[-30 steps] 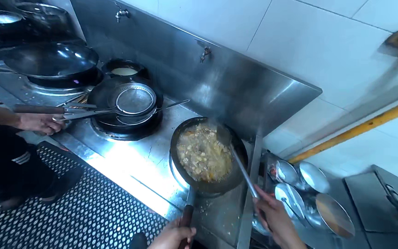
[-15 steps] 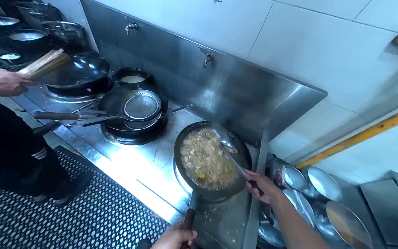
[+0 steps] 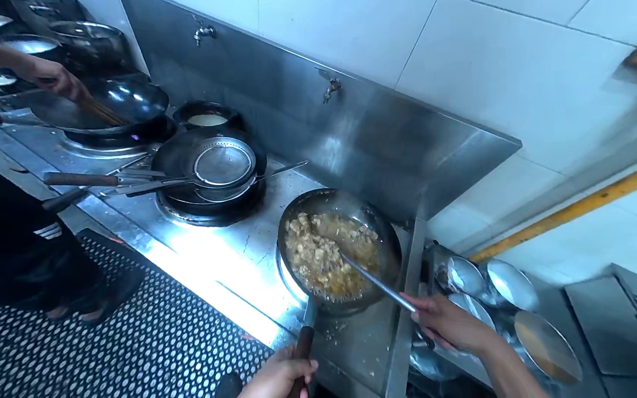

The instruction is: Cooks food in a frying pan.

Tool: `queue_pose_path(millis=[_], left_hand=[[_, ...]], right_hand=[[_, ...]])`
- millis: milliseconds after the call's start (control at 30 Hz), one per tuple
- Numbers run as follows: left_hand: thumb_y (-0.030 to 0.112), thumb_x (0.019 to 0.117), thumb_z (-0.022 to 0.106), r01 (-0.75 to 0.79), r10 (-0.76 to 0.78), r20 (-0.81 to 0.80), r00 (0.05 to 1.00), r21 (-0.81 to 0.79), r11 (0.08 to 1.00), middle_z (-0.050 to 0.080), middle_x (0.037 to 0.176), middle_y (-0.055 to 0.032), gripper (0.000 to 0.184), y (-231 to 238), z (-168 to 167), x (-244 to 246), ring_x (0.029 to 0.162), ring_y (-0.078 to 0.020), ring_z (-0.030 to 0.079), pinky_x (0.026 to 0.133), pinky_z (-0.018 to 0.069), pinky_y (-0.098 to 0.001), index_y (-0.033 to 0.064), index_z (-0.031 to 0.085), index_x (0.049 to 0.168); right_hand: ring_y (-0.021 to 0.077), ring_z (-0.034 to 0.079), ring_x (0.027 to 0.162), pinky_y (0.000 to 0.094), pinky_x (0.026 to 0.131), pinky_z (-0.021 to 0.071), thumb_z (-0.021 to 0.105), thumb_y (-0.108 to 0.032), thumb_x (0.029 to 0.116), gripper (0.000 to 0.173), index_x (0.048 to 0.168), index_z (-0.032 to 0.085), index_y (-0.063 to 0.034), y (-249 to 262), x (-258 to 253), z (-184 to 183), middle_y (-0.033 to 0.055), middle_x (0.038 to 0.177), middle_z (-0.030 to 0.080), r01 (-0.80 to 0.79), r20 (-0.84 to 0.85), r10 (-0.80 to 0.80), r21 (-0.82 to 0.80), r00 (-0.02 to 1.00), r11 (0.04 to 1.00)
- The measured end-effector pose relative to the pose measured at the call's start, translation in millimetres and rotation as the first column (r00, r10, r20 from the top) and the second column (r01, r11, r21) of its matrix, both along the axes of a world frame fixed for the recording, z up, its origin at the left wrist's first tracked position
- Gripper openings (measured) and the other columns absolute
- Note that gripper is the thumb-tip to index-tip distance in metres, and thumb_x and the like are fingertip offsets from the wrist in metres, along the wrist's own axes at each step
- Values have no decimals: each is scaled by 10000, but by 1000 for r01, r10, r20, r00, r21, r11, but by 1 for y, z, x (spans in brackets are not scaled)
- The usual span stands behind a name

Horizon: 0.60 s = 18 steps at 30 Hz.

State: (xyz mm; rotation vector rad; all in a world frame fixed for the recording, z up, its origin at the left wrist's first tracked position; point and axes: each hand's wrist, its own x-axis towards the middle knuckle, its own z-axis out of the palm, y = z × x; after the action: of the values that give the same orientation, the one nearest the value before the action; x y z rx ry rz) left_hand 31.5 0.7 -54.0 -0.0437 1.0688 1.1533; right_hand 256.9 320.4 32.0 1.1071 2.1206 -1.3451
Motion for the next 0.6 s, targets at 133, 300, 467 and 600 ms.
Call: queue_pose_path(millis=[133, 300, 467, 600], left_hand=[[129, 1007, 617, 9, -9, -4, 1000, 11, 1000, 603, 805, -52, 269, 1, 2, -2, 560, -123, 588, 489, 531, -258, 64, 499, 1239], [138, 1017, 616, 14, -14, -1, 1000, 7, 1000, 612, 820, -63, 250, 0, -3, -7, 564, -135, 596, 497, 541, -274, 68, 504, 1228], [137, 1019, 609, 7, -7, 26, 1000, 20, 1000, 618, 819, -66, 233, 0, -3, -10, 556, -140, 598, 499, 545, -278, 60, 505, 1213], [130, 1017, 615, 6, -6, 25, 1000, 16, 1000, 616, 816, -60, 228, 1, -2, -11, 551, -134, 595, 494, 542, -271, 61, 504, 1203]], right_hand=[[263, 665, 840, 513, 804, 548, 537, -313, 1046, 536, 1574, 446, -325, -30, 10, 59, 126, 1054, 710, -254, 199, 199, 308, 960, 917], [358, 708, 906, 629, 838, 536, 595, -296, 1025, 480, 1503, 555, -312, -47, 39, 146, 175, 1068, 744, -371, 252, 281, 468, 926, 802], [430, 710, 931, 678, 845, 524, 579, -248, 1037, 443, 1480, 589, -223, -66, 46, 183, 245, 1078, 735, -415, 307, 298, 461, 904, 785], [447, 697, 1000, 694, 889, 505, 538, -278, 1047, 444, 1488, 578, -255, -76, 35, 147, 230, 1117, 731, -466, 398, 302, 428, 867, 774]])
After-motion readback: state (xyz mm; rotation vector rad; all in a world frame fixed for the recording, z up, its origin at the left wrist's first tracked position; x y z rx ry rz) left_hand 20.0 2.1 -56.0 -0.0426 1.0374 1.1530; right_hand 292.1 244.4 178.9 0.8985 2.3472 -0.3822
